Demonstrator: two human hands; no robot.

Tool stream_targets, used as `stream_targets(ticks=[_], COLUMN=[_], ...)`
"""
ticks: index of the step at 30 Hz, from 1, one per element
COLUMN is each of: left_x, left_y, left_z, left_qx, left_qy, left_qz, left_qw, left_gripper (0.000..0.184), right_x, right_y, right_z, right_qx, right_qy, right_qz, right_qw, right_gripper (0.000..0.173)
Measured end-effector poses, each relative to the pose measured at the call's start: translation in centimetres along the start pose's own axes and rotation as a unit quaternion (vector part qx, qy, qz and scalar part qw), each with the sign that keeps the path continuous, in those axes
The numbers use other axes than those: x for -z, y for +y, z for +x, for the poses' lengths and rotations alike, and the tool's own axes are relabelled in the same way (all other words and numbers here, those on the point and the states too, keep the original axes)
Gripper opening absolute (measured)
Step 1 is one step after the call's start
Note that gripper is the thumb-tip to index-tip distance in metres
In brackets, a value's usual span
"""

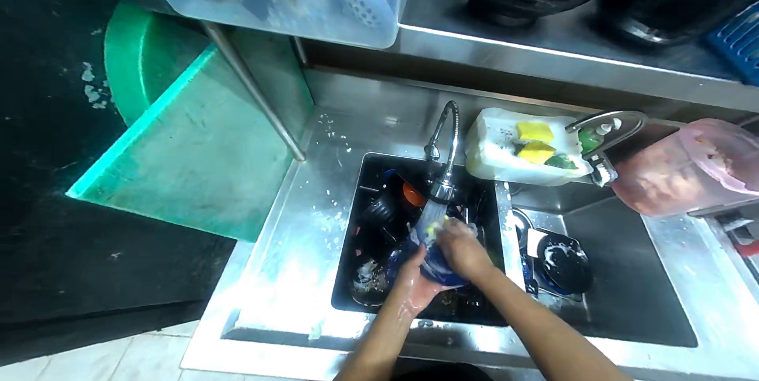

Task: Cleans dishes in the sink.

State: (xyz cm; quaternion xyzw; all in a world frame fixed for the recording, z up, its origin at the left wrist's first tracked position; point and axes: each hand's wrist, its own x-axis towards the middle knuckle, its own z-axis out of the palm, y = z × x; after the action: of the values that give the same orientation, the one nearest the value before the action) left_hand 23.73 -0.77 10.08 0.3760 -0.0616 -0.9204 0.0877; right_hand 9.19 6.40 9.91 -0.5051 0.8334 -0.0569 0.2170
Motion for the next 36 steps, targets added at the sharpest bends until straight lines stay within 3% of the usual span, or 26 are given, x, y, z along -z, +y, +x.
stream_targets(ticks=[3, 6, 9, 12, 15, 19, 21, 25, 27, 29, 33, 36], left_x=[0.3, 0.4, -0.4, -0.8, 0.2, 0.4, -0.4, -0.7, 0.0, 1.1, -0.3, -0.9], left_y=[2.0, 3.3, 1.8, 0.6, 1.9, 2.7, 1.5, -0.4, 0.3, 2.2, 2.6, 0.9], left_z=[0.3, 0.5, 0.6, 0.3, 0.5, 0.7, 0.6, 0.2, 0.2, 0.2, 0.8, 0.8], left_qx=[-0.055, -0.077, -0.063, -0.017, -0.042, -0.078, -0.067, -0.003, -0.038, -0.089, -0.136, -0.104], left_qy=[0.043, 0.064, 0.053, 0.026, 0.030, 0.064, 0.038, 0.000, 0.010, 0.012, 0.060, 0.011], left_qz=[-0.010, -0.028, -0.011, -0.016, -0.031, -0.026, -0.011, 0.016, -0.006, -0.012, 0.024, -0.022], left_qw=[0.998, 0.995, 0.997, 0.999, 0.998, 0.995, 0.997, 1.000, 0.999, 0.996, 0.989, 0.994], left_gripper=[0.049, 0.060, 0.067, 0.058, 0.054, 0.064, 0.069, 0.060, 0.053, 0.050, 0.064, 0.066], right_x=[0.5, 0.9, 0.6, 0.6, 0.6, 0.6, 0.7, 0.6, 0.5, 0.5, 0.8, 1.2], right_y=[-0.5, -3.8, -5.7, -3.3, -1.9, -5.5, -6.4, -2.1, -0.3, -1.4, -6.4, -6.9], right_z=[-0.8, -2.4, -1.2, 1.2, 0.0, -2.8, -1.4, 2.3, 2.3, 0.2, -2.8, -0.2], right_qx=[-0.044, -0.009, 0.015, -0.046, -0.097, -0.038, -0.003, -0.026, -0.067, -0.076, 0.012, 0.075], right_qy=[-0.032, -0.060, -0.045, -0.035, -0.059, -0.081, -0.073, -0.034, -0.017, -0.031, -0.069, -0.056], right_qz=[-0.019, 0.063, 0.115, 0.039, -0.004, 0.108, 0.138, 0.039, -0.005, 0.016, 0.132, 0.123], right_qw=[0.998, 0.996, 0.992, 0.998, 0.994, 0.990, 0.988, 0.998, 0.998, 0.996, 0.989, 0.988], right_gripper=[0.037, 0.037, 0.036, 0.036, 0.044, 0.044, 0.042, 0.039, 0.045, 0.052, 0.053, 0.053])
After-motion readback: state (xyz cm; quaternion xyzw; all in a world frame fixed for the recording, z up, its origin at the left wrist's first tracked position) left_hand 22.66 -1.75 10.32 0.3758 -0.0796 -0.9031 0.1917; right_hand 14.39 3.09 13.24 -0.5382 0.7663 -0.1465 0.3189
